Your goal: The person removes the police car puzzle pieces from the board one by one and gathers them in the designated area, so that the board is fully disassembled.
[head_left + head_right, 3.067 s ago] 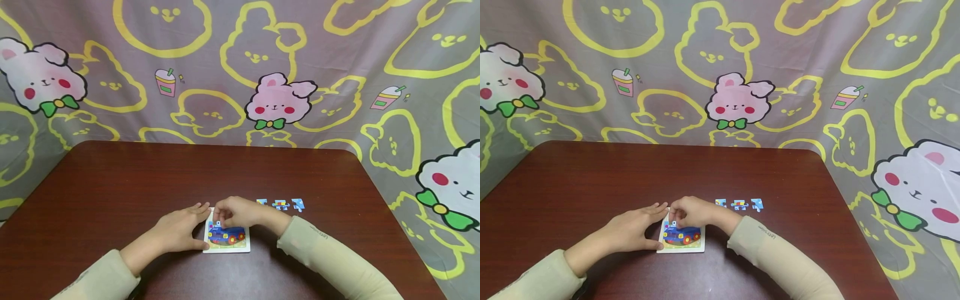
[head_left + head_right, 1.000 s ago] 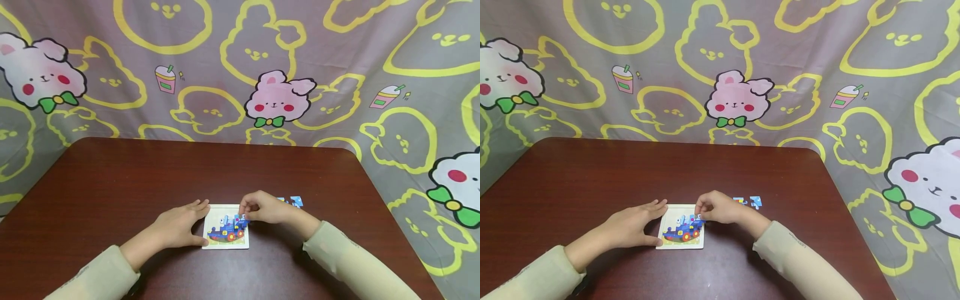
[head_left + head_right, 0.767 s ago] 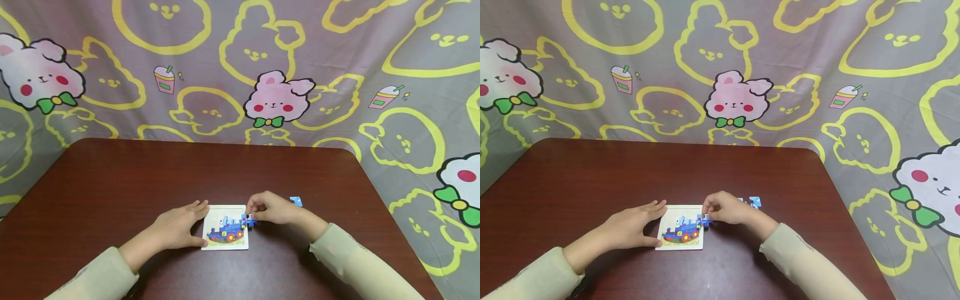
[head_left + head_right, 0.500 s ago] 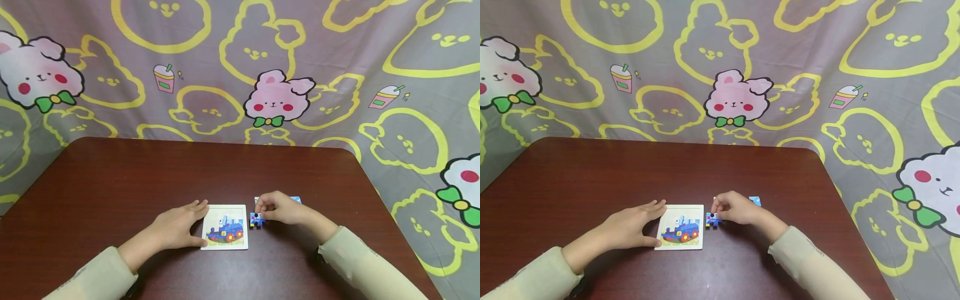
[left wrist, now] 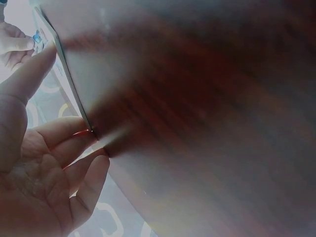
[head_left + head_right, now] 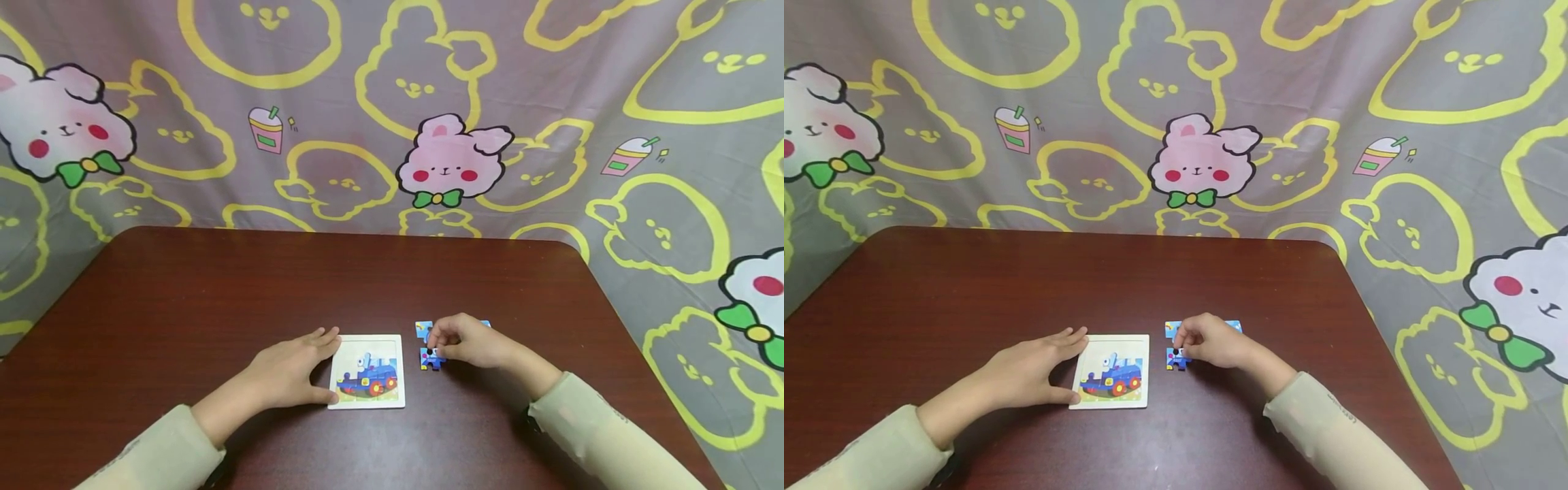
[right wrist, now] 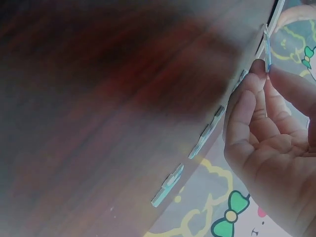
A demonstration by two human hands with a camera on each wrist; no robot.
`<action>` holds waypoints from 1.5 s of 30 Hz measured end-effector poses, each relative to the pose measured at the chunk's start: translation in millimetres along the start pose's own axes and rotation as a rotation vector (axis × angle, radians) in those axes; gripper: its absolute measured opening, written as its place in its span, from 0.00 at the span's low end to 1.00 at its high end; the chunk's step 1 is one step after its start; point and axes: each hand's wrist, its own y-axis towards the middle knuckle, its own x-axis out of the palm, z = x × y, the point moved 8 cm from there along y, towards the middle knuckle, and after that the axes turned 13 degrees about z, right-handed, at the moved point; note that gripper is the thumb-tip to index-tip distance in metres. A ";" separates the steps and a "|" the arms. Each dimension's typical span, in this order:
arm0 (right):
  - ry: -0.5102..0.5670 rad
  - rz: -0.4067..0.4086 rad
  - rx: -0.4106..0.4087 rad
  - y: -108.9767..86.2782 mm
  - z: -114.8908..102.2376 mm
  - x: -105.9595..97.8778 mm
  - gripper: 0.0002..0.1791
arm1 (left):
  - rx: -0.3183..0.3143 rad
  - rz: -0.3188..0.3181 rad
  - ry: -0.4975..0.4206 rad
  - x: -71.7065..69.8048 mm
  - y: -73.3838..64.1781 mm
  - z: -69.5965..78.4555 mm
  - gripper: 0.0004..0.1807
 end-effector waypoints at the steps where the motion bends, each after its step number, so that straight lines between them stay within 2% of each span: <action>1: -0.007 0.003 -0.002 0.1 -0.2 0.2 0.03 | 0.000 0.000 0.001 0.2 0.0 0.0 0.49; 10: -0.090 0.046 -0.035 2.8 1.6 -5.9 0.04 | -0.004 -0.001 0.007 0.5 0.5 0.1 0.49; 17: -0.073 0.041 -0.022 6.6 -0.8 -4.6 0.03 | -0.004 0.001 0.009 0.1 0.9 0.1 0.50; 23: -0.050 -0.007 -0.045 16.7 -15.8 13.0 0.05 | -0.010 -0.004 0.001 0.5 0.5 -0.5 0.50; 35: -0.162 -0.082 -0.152 41.2 -45.6 49.3 0.07 | -0.014 -0.005 -0.003 0.4 1.0 -0.5 0.50; 45: -0.228 -0.148 -0.199 49.2 -60.1 68.0 0.10 | -0.017 -0.007 0.002 1.3 1.0 -1.1 0.49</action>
